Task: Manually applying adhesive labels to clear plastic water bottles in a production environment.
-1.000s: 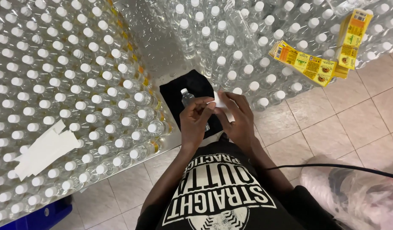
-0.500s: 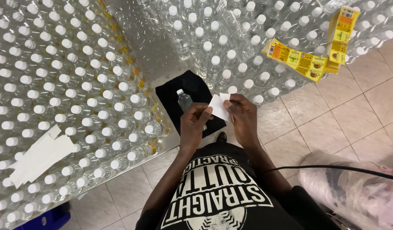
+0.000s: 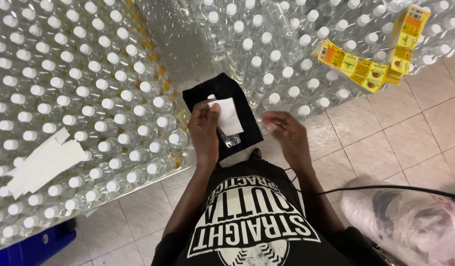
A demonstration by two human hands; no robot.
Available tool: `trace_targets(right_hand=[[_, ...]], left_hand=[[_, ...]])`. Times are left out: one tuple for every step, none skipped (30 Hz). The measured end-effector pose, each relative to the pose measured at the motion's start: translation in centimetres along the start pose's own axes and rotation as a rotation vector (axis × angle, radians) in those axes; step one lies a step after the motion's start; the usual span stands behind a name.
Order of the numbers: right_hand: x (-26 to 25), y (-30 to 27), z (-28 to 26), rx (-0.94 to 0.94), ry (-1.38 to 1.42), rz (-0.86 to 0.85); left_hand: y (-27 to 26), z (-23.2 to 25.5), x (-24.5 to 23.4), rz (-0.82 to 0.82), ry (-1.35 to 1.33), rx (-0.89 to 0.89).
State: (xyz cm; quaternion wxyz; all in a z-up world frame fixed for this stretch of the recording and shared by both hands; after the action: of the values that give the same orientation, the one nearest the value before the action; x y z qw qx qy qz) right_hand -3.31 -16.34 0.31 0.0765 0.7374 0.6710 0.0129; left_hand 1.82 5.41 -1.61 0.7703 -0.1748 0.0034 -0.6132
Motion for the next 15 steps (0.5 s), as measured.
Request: trace_targets(right_hand=[[0.0,0.4,-0.4,0.009,-0.002,-0.012],[-0.1,1.0,-1.2,-0.097,-0.028,-0.002],[-0.2,1.7,-2.1,-0.203,-0.053,0.008],[0.0,2.0,-2.0,-0.212,-0.053,0.007],[0.4,2.3,-2.1,-0.229,-0.057,-0.05],[0.9,2.3,-2.1,-0.236,-0.061,-0.109],[0.9,2.2,-1.5,-0.236,-0.06,-0.112],[1.0,2.1,-0.7,-0.191,-0.069,-0.093],[1.1,2.1,0.1,-0.146,-0.079,-0.074],[1.3,2.0,-0.2,-0.155,-0.079,-0.078],[1.2,1.9,-0.2,-0.105,-0.026,-0.019],[1.1,1.6,-0.2,-0.049,0.026,0.04],[1.2,1.8,-0.4,-0.053,0.025,0.037],[1.3,1.7,-0.5,-0.056,0.085,0.094],[1.4,1.6,-0.7,-0.059,0.145,0.15]], left_hand=[[-0.5,-0.5,0.2,0.012,-0.003,-0.008],[-0.7,-0.9,0.8,-0.056,0.04,-0.008],[-1.0,-1.3,1.5,-0.124,0.083,-0.009],[-1.2,-1.3,1.6,-0.124,0.08,0.0],[-1.6,-1.2,2.1,-0.19,0.113,0.02],[-2.2,-1.3,2.4,-0.252,0.148,0.031],[-2.5,-1.4,2.6,-0.248,0.147,0.032],[-2.7,-1.4,2.7,-0.257,0.136,0.086],[-3.0,-1.3,2.8,-0.266,0.126,0.141],[-3.0,-1.1,2.5,-0.264,0.124,0.151],[-3.1,-0.5,1.9,-0.168,0.189,0.265],[-3.4,0.0,1.4,-0.071,0.254,0.374],[-3.7,-0.2,1.2,-0.069,0.252,0.377],[-4.0,-0.6,1.1,-0.137,0.202,0.323],[-4.4,-1.0,0.9,-0.205,0.153,0.269]])
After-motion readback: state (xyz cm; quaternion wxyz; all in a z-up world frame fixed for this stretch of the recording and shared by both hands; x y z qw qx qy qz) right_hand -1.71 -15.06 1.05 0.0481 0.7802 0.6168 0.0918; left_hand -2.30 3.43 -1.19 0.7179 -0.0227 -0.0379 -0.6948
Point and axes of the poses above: each hand's wrist, its own y-axis towards the middle knuckle, its own x-axis out of the palm, z = x × y, the point moved 4 cm from there along y, towards the middle knuckle, and after that the axes turned 13 degrees about -x, right-handed, at the moved point
